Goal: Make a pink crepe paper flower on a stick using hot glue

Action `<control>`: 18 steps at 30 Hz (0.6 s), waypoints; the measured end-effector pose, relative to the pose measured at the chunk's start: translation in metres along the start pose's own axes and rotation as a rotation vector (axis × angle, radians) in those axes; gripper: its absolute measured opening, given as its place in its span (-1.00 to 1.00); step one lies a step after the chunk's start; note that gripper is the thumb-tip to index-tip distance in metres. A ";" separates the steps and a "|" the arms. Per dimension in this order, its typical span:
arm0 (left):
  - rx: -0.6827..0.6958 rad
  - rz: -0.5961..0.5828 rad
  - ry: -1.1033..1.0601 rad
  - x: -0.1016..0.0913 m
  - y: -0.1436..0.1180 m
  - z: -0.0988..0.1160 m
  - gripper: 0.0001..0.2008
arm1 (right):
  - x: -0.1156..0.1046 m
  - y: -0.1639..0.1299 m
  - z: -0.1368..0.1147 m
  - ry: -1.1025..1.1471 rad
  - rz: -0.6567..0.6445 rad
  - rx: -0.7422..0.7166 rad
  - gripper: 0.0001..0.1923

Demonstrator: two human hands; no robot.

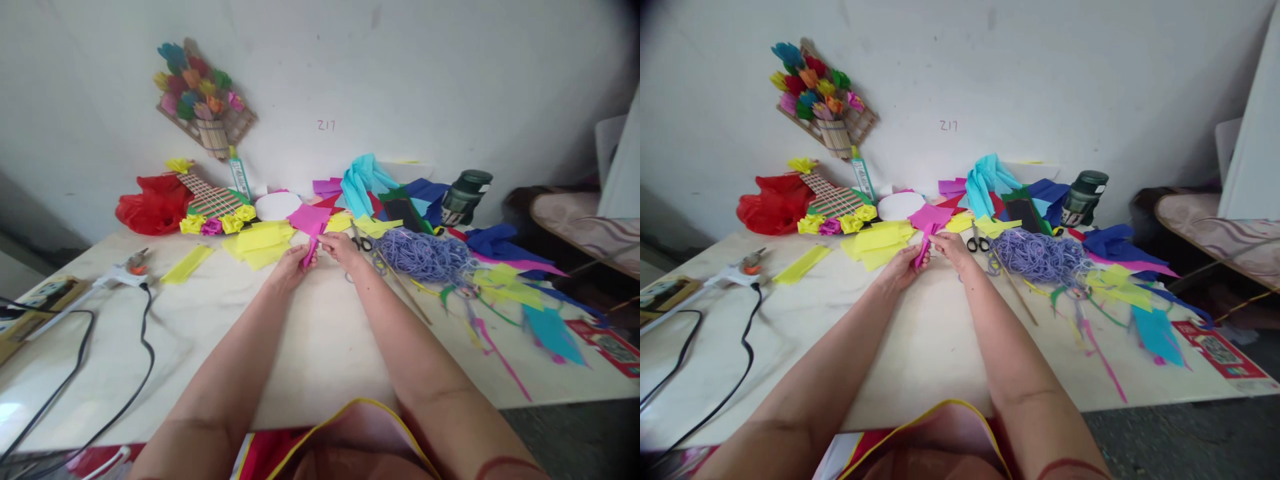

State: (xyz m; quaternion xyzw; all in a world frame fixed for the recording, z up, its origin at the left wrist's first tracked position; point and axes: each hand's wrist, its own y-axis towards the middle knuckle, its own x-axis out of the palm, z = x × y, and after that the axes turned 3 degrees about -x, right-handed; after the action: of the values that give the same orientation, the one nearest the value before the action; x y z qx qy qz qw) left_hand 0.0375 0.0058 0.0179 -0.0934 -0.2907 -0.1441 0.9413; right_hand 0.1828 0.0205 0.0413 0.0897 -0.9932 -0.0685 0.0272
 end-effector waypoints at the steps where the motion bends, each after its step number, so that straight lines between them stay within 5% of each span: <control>1: -0.003 -0.002 -0.023 -0.001 0.000 0.001 -0.87 | -0.002 -0.001 0.000 0.032 -0.048 0.019 -0.74; 18: -0.081 -0.033 -0.104 0.000 -0.002 0.004 -0.87 | -0.001 -0.004 -0.001 -0.062 -0.079 -0.027 -0.66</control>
State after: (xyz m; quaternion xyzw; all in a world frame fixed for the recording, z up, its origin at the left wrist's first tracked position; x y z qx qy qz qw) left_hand 0.0345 0.0045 0.0212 -0.1341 -0.3346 -0.1664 0.9178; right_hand 0.1849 0.0170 0.0418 0.1263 -0.9883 -0.0858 -0.0051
